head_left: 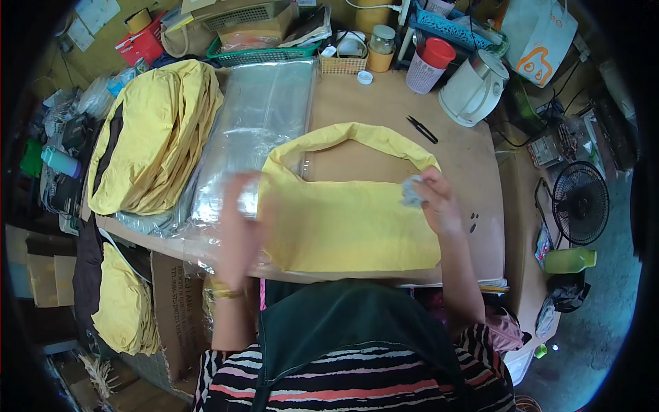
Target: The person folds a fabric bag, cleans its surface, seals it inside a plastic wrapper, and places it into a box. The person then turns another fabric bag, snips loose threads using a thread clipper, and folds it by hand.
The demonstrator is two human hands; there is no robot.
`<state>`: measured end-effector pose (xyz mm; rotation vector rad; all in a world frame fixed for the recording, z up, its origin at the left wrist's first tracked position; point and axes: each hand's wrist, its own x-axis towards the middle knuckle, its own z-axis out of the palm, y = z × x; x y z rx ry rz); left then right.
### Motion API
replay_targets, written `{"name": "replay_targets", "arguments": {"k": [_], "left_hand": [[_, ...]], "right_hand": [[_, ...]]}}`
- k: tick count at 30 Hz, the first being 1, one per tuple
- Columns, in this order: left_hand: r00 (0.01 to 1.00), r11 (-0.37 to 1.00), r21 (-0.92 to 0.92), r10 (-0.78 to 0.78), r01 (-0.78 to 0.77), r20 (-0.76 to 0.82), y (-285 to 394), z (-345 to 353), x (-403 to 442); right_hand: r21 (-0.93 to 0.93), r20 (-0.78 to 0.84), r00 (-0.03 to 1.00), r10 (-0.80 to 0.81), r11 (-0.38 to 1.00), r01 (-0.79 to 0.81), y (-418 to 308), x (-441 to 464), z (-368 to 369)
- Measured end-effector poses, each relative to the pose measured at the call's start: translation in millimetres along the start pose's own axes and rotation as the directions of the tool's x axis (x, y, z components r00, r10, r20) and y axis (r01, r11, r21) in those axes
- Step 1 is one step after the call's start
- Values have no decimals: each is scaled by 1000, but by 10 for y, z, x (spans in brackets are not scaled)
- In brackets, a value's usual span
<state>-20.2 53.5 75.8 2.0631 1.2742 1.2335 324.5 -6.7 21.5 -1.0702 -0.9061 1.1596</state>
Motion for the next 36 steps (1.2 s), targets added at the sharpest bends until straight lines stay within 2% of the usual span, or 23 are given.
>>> {"name": "replay_targets", "arguments": {"k": [1, 2, 3, 4, 5, 6, 7, 9, 12, 16, 18, 21, 24, 28, 30, 33, 36], "left_hand": [[941, 998, -40, 51, -40, 335, 41, 307, -123], [813, 991, -108, 123, -74, 569, 198, 608, -126], [763, 985, -5, 138, -174, 632, 232, 907, -264], [762, 985, -6, 137, -172, 632, 174, 1104, -375], [788, 947, 131, 161, -293, 595, 102, 1268, -472], [806, 876, 270, 195, -400, 559, 72, 1336, -498], [803, 875, 269, 196, -402, 563, 20, 1348, -529], [762, 890, 208, 203, -405, 614, -60, 1338, -554], [753, 874, 243, 186, -420, 631, -53, 1348, -557], [764, 880, 257, 166, -400, 623, -66, 1351, -555], [766, 888, 243, 166, -389, 621, -62, 1344, -543], [751, 886, 241, 163, -397, 639, -55, 1336, -517], [751, 890, 248, 142, -382, 645, -71, 1350, -531], [766, 902, 224, 158, -368, 623, -84, 1342, -521], [756, 898, 223, 163, -380, 634, -79, 1341, -518], [757, 897, 225, 162, -380, 633, -79, 1350, -521], [759, 902, 221, 157, -371, 631, -77, 1345, -523]], "right_hand": [[-196, 60, 996, 61, 979, -48, 56, 111, 39], [-284, 73, 997, -14, 958, 34, 206, 258, 115], [-369, 92, 992, -88, 922, 116, 336, 370, 211], [-370, 92, 992, -86, 922, 114, 374, 384, 291], [-587, 264, 940, -216, 738, 334, 408, 391, 354], [-707, 456, 845, -281, 462, 535, 427, 416, 374], [-708, 452, 846, -282, 464, 532, 448, 393, 336], [-728, 655, 720, -231, 62, 683, 475, 303, 246], [-697, 690, 711, -134, 138, 703, 524, 422, 306], [-672, 706, 688, -168, 149, 725, 540, 508, 406], [-675, 718, 677, -161, 76, 734, 514, 473, 300], [-668, 731, 668, -141, 56, 742, 476, 511, 281], [-618, 752, 636, -170, 150, 771, 551, 610, 517], [-620, 754, 637, -162, 148, 771, 482, 566, 309], [-663, 738, 668, -100, 81, 745, 422, 541, 206], [-636, 749, 652, -120, 145, 758, 511, 606, 396], [-638, 744, 655, -132, 152, 755, 495, 600, 452]]}}
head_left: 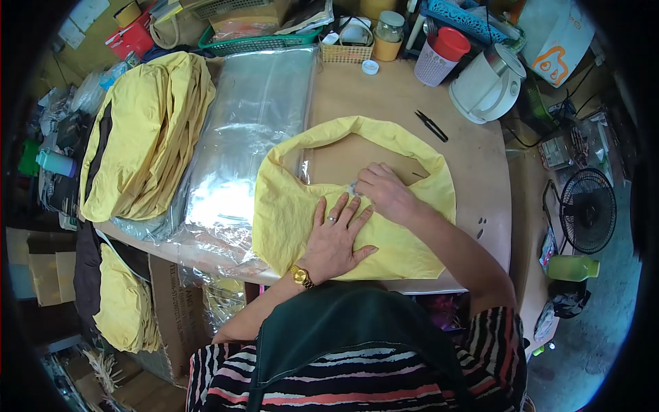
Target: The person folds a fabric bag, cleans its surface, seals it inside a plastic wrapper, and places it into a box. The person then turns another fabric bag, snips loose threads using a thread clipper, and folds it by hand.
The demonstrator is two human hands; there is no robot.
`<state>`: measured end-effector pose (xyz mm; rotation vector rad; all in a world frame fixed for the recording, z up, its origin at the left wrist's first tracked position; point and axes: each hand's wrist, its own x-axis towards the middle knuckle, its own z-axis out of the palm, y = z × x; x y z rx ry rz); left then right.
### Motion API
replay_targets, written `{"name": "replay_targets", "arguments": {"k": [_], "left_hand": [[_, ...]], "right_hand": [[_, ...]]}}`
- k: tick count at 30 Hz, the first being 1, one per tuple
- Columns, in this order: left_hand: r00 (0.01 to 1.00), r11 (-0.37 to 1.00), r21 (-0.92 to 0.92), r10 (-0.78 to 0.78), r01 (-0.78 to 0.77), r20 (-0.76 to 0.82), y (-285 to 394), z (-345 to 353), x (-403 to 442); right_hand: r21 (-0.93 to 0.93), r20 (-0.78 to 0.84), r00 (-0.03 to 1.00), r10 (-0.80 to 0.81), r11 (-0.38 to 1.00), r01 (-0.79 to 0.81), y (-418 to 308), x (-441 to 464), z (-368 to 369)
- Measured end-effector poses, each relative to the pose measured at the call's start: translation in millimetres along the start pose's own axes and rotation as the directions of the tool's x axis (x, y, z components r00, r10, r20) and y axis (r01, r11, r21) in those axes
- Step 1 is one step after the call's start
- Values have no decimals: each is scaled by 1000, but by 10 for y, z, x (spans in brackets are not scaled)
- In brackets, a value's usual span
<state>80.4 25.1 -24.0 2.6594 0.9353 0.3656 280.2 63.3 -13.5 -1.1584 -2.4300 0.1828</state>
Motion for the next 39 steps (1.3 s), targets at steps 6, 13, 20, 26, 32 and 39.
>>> {"name": "replay_targets", "arguments": {"k": [6, 13, 20, 26, 32, 39], "left_hand": [[1000, 1000, 13, 14, -14, 0, -6, -5, 5], [1000, 1000, 4, 31, -31, 4, -15, -15, 12], [999, 999, 9, 40, -40, 21, 10, -49, 31], [999, 999, 21, 28, -29, 31, 44, -51, 41], [999, 998, 34, 44, -44, 0, 30, -25, 46], [1000, 1000, -28, 8, -8, 27, -39, -230, 160]], "right_hand": [[-41, 55, 998, -7, 999, 9, 80, -47, -39], [-91, 25, 1000, -6, 996, 8, 100, -141, -113], [-133, 82, 996, -32, 990, 43, 73, -53, -114], [-149, 109, 990, -87, 984, 103, 54, 65, -17], [-176, 69, 997, -20, 984, 32, 30, -70, -65], [38, -317, 911, 264, 963, -265, -94, -238, 218]]}}
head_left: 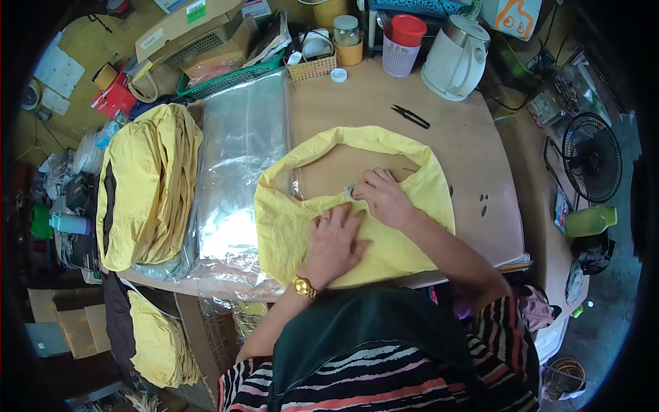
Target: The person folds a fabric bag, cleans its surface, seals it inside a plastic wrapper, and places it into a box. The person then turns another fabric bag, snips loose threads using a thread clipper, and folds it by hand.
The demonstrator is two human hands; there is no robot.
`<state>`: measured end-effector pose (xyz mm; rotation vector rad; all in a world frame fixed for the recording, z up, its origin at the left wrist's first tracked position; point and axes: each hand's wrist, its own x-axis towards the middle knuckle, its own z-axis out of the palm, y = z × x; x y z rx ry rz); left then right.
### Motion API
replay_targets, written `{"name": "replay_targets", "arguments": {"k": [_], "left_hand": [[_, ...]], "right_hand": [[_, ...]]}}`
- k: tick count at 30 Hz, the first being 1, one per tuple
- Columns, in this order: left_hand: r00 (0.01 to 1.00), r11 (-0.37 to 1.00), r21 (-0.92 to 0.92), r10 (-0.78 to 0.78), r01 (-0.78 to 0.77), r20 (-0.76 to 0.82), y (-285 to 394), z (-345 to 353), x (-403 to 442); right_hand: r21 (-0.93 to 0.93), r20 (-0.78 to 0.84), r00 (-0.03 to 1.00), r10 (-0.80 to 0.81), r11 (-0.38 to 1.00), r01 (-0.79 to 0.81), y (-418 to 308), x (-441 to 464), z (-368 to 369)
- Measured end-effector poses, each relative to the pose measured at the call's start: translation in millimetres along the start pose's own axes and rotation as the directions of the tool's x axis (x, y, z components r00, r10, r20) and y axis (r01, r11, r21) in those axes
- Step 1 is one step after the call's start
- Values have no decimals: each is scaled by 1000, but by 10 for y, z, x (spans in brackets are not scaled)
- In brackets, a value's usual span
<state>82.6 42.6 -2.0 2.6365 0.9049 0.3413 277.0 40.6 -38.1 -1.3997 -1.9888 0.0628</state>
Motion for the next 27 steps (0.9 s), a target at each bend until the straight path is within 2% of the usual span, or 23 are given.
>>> {"name": "replay_targets", "arguments": {"k": [1, 2, 3, 4, 5, 7, 9, 10, 11, 12, 13, 14, 15, 16, 18, 22, 25, 27], "left_hand": [[998, 995, -78, -62, 62, -2, -30, -23, 69], [998, 995, -79, -68, 68, -2, -37, -16, 154], [989, 970, -214, -135, 117, -68, -54, -1, 240], [971, 926, -347, -204, 148, -128, -77, 11, 307], [977, 955, -255, -184, 153, -104, -95, 20, 337], [987, 951, -283, -149, 124, -68, -61, -17, 260], [992, 943, -314, -123, 108, -28, -17, 21, 98], [997, 989, -148, 6, -18, -79, -9, 76, -10], [985, 990, 26, 138, -136, -105, -6, 132, -96], [987, 992, 23, 126, -124, -101, 3, 192, -157], [994, 997, 17, 82, -81, -72, 17, 251, -197], [998, 999, 15, 45, -44, -44, 12, 278, -208], [998, 999, 13, 41, -40, -42, 12, 271, -213], [999, 999, 13, 29, -29, -28, 21, 257, -210], [1000, 1000, 13, 19, -19, -8, 3, 260, -210], [999, 999, 19, 31, -31, -23, -1, 273, -193], [1000, 1000, -20, -1, 1, 11, 13, 262, -198], [999, 999, -32, -20, 21, 29, 11, 250, -211]], "right_hand": [[-1, 4, 1000, -5, 1000, 5, 23, 11, 0], [235, -37, 979, 201, 954, -187, 41, 29, 8], [461, -28, 913, 408, 816, -350, 45, 26, 26], [462, -29, 912, 410, 814, -351, 77, 2, 58], [528, -56, 900, 432, 778, -341, 140, -31, 89], [589, -79, 890, 448, 742, -321, 251, -24, 64], [806, 30, 773, 634, 442, -393, 359, -23, 43], [807, 37, 774, 632, 438, -396, 379, 11, -9], [774, 142, 811, 568, 447, -448, 402, 40, -80], [737, 249, 831, 497, 460, -496, 371, 72, -144], [738, 259, 830, 495, 453, -501, 276, 130, -179], [578, 268, 901, 341, 692, -433, 160, 219, -206], [386, 314, 932, 179, 873, -298, 93, 254, -215], [386, 320, 931, 177, 873, -299, 75, 233, -212], [202, 370, 925, -86, 979, 10, 44, 193, -192], [106, 495, 861, -119, 991, 76, 151, 191, -307], [183, 442, 875, -197, 975, 127, 42, 237, -148], [174, 353, 931, -93, 984, 33, 10, 200, -119]]}}
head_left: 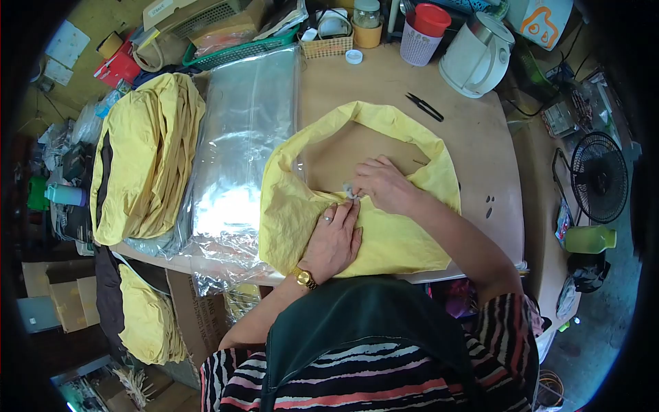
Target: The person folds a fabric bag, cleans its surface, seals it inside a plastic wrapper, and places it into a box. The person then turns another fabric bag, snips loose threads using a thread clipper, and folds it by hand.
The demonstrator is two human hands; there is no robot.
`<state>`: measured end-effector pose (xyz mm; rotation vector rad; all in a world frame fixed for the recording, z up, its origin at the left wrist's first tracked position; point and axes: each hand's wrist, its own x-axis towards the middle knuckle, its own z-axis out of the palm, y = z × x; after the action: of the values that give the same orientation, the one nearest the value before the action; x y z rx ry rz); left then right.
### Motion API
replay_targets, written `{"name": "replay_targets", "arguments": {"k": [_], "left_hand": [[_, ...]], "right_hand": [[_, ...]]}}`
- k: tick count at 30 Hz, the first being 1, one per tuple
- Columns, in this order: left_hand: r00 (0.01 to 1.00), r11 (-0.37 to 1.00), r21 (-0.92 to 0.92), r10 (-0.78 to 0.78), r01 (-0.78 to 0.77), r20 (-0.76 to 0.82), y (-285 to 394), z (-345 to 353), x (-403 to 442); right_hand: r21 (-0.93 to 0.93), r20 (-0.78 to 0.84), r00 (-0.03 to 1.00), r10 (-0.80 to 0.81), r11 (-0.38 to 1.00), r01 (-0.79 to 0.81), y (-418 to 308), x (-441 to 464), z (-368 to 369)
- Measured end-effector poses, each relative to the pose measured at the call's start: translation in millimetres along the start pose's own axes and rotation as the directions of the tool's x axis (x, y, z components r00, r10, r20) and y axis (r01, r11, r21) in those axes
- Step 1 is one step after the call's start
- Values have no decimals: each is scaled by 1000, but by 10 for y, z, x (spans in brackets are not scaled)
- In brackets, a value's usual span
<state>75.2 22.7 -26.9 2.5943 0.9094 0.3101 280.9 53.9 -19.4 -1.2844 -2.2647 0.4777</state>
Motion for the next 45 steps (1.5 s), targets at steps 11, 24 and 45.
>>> {"name": "replay_targets", "arguments": {"k": [11, 24, 45], "left_hand": [[969, 973, 170, -117, 156, -219, -32, -724, 217], [915, 973, -7, -221, 233, -339, -1413, -873, 732], [993, 960, 256, 112, -117, 35, -260, -159, 392]], "right_hand": [[-275, -560, 749, 353, 775, -570, 823, 485, -990], [-109, -238, 840, 488, 846, -522, 804, -41, -1155], [-520, -383, 808, 447, 619, -589, 53, -1087, -366]]}}
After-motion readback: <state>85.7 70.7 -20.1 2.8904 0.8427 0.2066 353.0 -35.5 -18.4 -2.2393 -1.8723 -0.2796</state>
